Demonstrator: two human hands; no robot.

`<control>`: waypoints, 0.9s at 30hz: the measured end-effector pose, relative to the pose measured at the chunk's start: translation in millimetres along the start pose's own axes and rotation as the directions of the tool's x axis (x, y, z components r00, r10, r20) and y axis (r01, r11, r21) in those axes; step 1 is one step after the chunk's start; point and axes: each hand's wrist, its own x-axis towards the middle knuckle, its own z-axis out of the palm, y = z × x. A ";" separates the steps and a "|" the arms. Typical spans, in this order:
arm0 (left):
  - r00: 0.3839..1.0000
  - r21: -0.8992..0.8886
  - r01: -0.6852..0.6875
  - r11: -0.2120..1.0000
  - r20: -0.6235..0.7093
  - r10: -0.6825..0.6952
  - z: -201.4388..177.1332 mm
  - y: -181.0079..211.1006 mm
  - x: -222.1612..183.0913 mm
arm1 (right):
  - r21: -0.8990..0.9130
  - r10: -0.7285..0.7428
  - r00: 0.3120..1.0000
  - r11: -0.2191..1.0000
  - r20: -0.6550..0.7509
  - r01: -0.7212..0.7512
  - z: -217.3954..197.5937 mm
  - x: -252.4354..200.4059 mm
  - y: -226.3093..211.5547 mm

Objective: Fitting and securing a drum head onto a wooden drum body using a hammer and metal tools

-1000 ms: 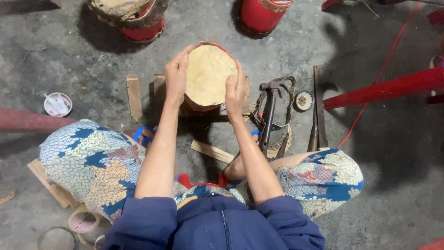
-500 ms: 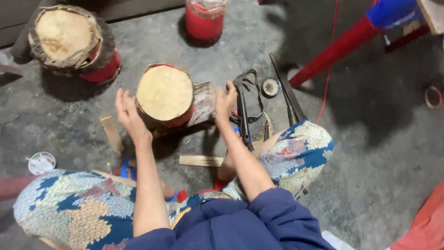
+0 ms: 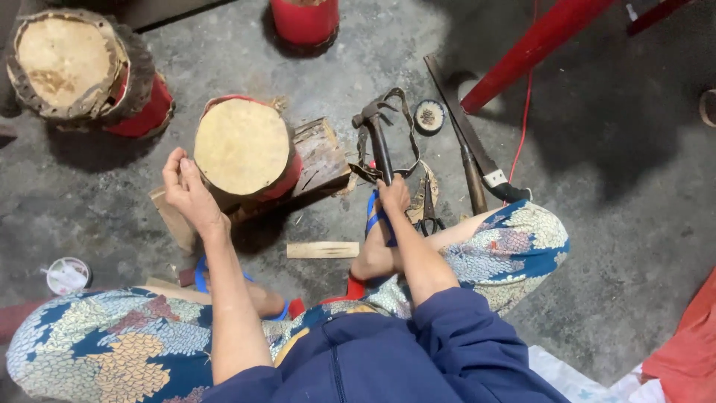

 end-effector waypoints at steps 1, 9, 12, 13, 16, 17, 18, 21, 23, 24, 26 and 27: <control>1.000 -0.006 -0.003 1.000 0.005 0.003 1.5 0.9 -0.5 | 0.005 0.002 1.000 1.000 -0.007 -0.002 -3.4 -2.2 -0.9; 1.000 -0.012 -0.001 1.000 -0.006 0.001 12.3 16.7 -4.9 | 0.129 -0.016 0.995 0.992 0.095 0.003 -59.5 -38.2 -30.1; 0.999 0.035 -0.009 0.999 -0.031 0.010 10.4 18.6 -4.0 | 0.143 -0.003 0.998 0.990 0.070 -0.007 -56.4 -42.3 -29.7; 0.999 0.027 -0.015 1.000 -0.028 0.016 8.4 14.0 -2.5 | 0.148 -0.006 0.998 0.989 0.062 -0.003 -59.7 -47.6 -32.0; 0.997 0.089 -0.038 0.995 -0.064 0.044 3.3 4.0 3.2 | 0.180 0.005 0.999 0.984 0.037 -0.012 -59.3 -54.1 -37.5; 0.996 0.110 -0.041 0.993 -0.075 0.049 1.6 3.3 3.4 | 0.231 0.026 1.000 0.973 -0.001 -0.025 -53.4 -51.1 -35.5; 0.995 0.131 -0.043 0.990 -0.085 0.055 0.2 2.3 3.4 | 0.282 0.049 0.998 0.959 -0.039 -0.036 -47.3 -47.6 -33.4; 0.994 0.164 -0.054 0.985 -0.085 0.068 2.8 12.5 -1.6 | 0.393 0.109 0.985 0.918 -0.137 -0.047 -60.1 -48.9 -29.0; 0.995 0.172 -0.050 0.984 -0.079 0.065 2.1 8.8 -0.3 | 0.497 0.145 0.961 0.868 -0.236 -0.009 -47.9 -37.0 -21.7; 0.995 0.181 -0.046 0.982 -0.078 0.061 1.6 7.0 0.9 | 0.587 0.185 0.927 0.809 -0.327 0.045 -41.6 -30.7 -18.9; 0.996 0.174 -0.038 0.984 -0.075 0.051 2.8 6.1 1.4 | 0.598 0.271 0.893 0.801 -0.360 -0.002 -37.3 -12.4 -9.6; 0.997 0.167 -0.028 0.986 -0.073 0.040 2.1 4.8 0.7 | 0.611 0.353 0.851 0.790 -0.390 -0.048 -34.0 -4.5 -3.5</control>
